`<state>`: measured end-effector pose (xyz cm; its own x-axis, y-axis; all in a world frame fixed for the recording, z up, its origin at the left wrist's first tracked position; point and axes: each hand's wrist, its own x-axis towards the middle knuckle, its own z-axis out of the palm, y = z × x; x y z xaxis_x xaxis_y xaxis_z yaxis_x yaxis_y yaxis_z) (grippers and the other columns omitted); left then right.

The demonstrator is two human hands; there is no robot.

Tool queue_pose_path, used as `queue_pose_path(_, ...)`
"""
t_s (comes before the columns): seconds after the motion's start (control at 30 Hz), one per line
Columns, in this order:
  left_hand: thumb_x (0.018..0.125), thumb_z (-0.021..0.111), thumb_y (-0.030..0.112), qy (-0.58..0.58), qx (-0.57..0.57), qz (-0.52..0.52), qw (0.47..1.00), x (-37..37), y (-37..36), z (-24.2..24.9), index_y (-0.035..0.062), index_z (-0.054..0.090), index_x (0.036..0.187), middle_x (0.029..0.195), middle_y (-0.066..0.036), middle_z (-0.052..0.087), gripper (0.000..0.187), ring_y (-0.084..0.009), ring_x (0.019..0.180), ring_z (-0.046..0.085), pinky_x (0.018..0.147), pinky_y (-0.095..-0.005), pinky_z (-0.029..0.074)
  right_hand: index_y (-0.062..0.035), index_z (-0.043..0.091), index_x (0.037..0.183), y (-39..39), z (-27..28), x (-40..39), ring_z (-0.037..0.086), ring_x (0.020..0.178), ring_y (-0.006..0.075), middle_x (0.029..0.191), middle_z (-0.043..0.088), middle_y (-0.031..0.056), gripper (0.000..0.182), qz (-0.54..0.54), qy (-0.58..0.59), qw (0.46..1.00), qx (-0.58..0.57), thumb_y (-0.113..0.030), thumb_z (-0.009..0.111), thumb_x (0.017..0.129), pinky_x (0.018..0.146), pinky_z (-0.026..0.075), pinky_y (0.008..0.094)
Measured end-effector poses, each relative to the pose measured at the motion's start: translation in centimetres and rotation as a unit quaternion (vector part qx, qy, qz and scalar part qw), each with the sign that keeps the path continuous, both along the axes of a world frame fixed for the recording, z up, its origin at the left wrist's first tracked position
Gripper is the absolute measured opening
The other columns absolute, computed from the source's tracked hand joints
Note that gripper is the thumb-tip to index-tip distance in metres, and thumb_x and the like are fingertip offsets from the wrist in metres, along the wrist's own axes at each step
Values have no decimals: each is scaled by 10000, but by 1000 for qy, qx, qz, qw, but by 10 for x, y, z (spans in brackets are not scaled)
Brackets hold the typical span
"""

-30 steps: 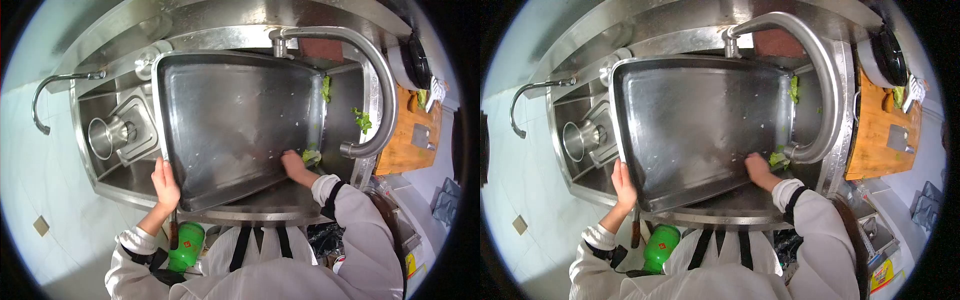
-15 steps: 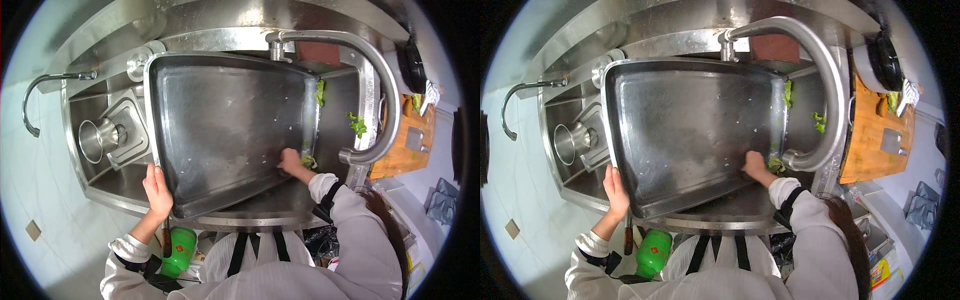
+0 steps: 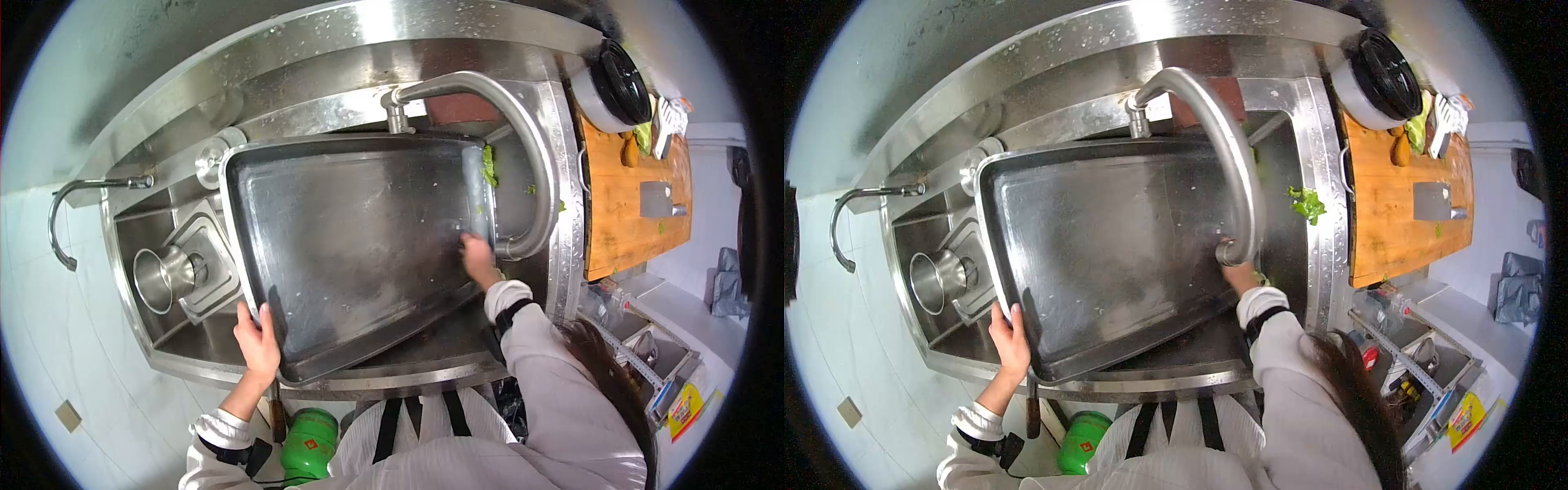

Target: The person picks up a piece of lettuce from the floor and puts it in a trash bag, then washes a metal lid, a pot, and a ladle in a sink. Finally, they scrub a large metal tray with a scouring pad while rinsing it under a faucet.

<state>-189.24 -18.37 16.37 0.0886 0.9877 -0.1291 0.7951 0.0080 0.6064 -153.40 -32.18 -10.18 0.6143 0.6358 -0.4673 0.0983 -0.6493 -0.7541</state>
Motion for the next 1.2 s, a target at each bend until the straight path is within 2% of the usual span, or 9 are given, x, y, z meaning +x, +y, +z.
queue_pose_path(0.1, 851, 533, 112, -13, -19, 19, 1000, 6, 2, 7, -7, 437, 774, 461, -72, 395, 172, -101, 415, 345, 404, -297, 305, -21, 609, 930, -36, -23, 47, 560, 919, 371, 914, 604, 193, 249, 232, -299, 907, -186, -60, 551, 691, 808, 446, 426)
queue_pose_path(0.17, 845, 524, 85, 25, -61, 9, 998, 9, 4, 18, -15, 457, 775, 463, -64, 400, 139, -104, 416, 354, 405, -298, 306, -22, 600, 967, -40, -11, 48, 554, 957, 351, 959, 602, 181, 287, 284, -230, 879, -308, -155, 551, 717, 824, 447, 428)
queue_pose_path(0.3, 756, 513, 6, -6, -38, -56, 998, 36, -2, 72, -33, 528, 887, 547, -59, 508, 137, -70, 465, 406, 442, -258, 365, -60, 584, 1056, -18, 72, 39, 545, 1047, 298, 1119, 569, 154, 376, 97, -86, 890, -436, -289, 522, 765, 865, 445, 393)
queue_pose_path(0.57, 630, 503, -103, -158, -137, -46, 977, 75, 16, 190, 9, 525, 817, 726, -8, 579, 219, -77, 639, 525, 584, -219, 417, -55, 615, 1037, -52, 93, 12, 557, 1032, 298, 1130, 566, 159, 397, 100, -10, 922, -374, -330, 540, 759, 834, 462, 380)
queue_pose_path(0.77, 622, 566, -21, -88, -105, -41, 990, 80, 40, 285, 39, 519, 805, 672, -19, 574, 199, -79, 495, 500, 378, -201, 344, 29, 578, 1061, -58, 97, 2, 521, 1077, 309, 1148, 541, 205, 563, 9, -134, 936, -325, -397, 560, 693, 887, 422, 382)
queue_pose_path(0.83, 624, 564, -22, -63, -154, -60, 984, 100, 28, 330, 38, 522, 793, 625, -17, 561, 184, -82, 433, 476, 364, -204, 341, 1, 539, 1138, -55, 124, 20, 475, 1137, 307, 1215, 494, 200, 620, 242, 66, 920, -302, -454, 578, 719, 899, 412, 403)
queue_pose_path(0.87, 628, 561, -22, -55, -149, -43, 986, 103, 26, 340, 39, 521, 776, 609, -17, 556, 165, -80, 411, 461, 350, -207, 331, 26, 587, 1056, -61, 55, 17, 460, 1136, 336, 1165, 532, 207, 669, 257, 78, 930, -251, -531, 575, 686, 911, 396, 387)
queue_pose_path(0.97, 645, 544, -42, -56, -128, 3, 990, 114, 13, 367, 29, 537, 715, 586, -21, 541, 100, -75, 409, 463, 344, -209, 334, 16, 501, 1184, -60, 115, 16, 456, 1150, 299, 1255, 474, 168, 719, 238, 248, 922, -177, -521, 573, 711, 928, 373, 383)
queue_pose_path(1.2, 649, 565, 12, 25, -17, 125, 992, 80, 22, 415, -40, 564, 761, 622, -100, 543, 124, -199, 505, 527, 505, -325, 473, -46, 599, 1087, -58, 165, 47, 506, 1058, 221, 1149, 566, 95, 489, 384, 262, 879, -111, -364, 636, 717, 891, 381, 336)
